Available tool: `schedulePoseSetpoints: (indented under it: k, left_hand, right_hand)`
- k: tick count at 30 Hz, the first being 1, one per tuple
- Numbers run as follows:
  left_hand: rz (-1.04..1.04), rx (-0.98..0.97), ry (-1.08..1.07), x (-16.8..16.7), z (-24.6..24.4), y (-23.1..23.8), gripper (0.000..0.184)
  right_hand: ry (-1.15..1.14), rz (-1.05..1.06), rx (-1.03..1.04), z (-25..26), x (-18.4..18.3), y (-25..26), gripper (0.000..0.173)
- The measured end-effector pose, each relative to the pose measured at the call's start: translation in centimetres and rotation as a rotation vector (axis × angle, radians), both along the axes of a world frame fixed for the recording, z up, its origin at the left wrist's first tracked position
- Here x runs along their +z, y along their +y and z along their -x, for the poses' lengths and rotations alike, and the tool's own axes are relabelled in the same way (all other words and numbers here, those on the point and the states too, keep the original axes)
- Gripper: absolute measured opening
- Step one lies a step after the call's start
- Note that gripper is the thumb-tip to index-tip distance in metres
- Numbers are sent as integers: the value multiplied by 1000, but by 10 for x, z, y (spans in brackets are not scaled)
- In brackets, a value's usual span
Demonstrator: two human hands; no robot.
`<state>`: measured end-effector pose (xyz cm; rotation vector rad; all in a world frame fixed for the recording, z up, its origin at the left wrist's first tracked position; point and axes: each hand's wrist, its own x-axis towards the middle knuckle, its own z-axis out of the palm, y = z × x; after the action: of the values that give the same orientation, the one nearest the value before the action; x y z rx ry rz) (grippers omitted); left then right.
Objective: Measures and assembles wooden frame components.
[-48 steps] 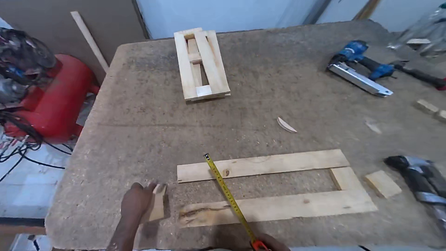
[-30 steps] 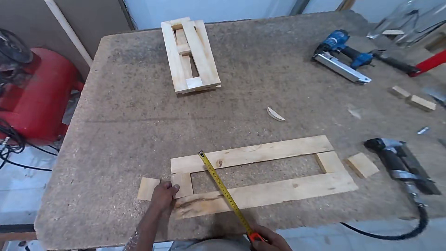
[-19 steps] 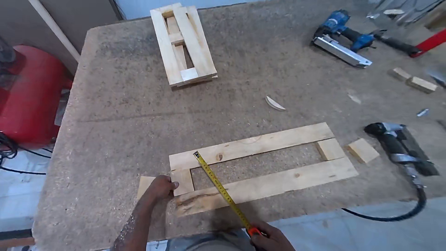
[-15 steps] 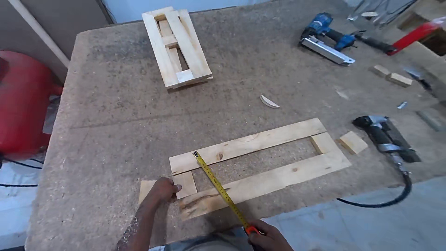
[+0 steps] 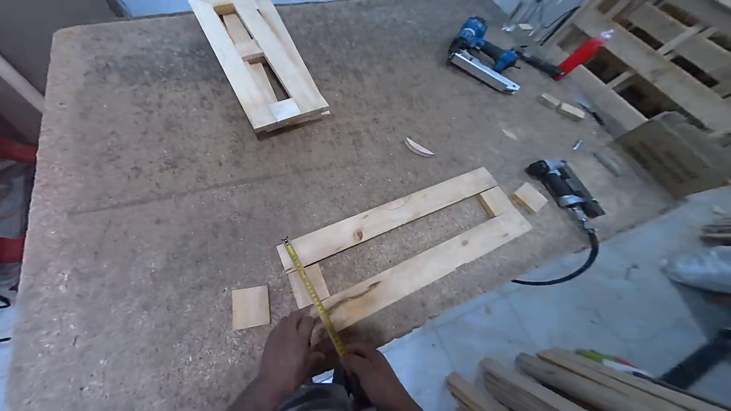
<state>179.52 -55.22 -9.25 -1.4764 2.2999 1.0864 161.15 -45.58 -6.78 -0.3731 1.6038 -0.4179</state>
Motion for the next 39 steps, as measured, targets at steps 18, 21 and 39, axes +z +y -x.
schedulePoseSetpoints:
  k: [18, 21, 39]
  left_hand:
    - [232, 95, 242, -47, -15, 12, 64]
    - [246, 96, 240, -48, -16, 13, 63]
    - [300, 90, 246, -48, -13, 17, 59]
  right_hand:
    - [142, 115, -8, -21, -27, 40, 33]
    - [142, 123, 3, -22, -27, 40, 33]
    - [149, 139, 71, -25, -27, 43, 36]
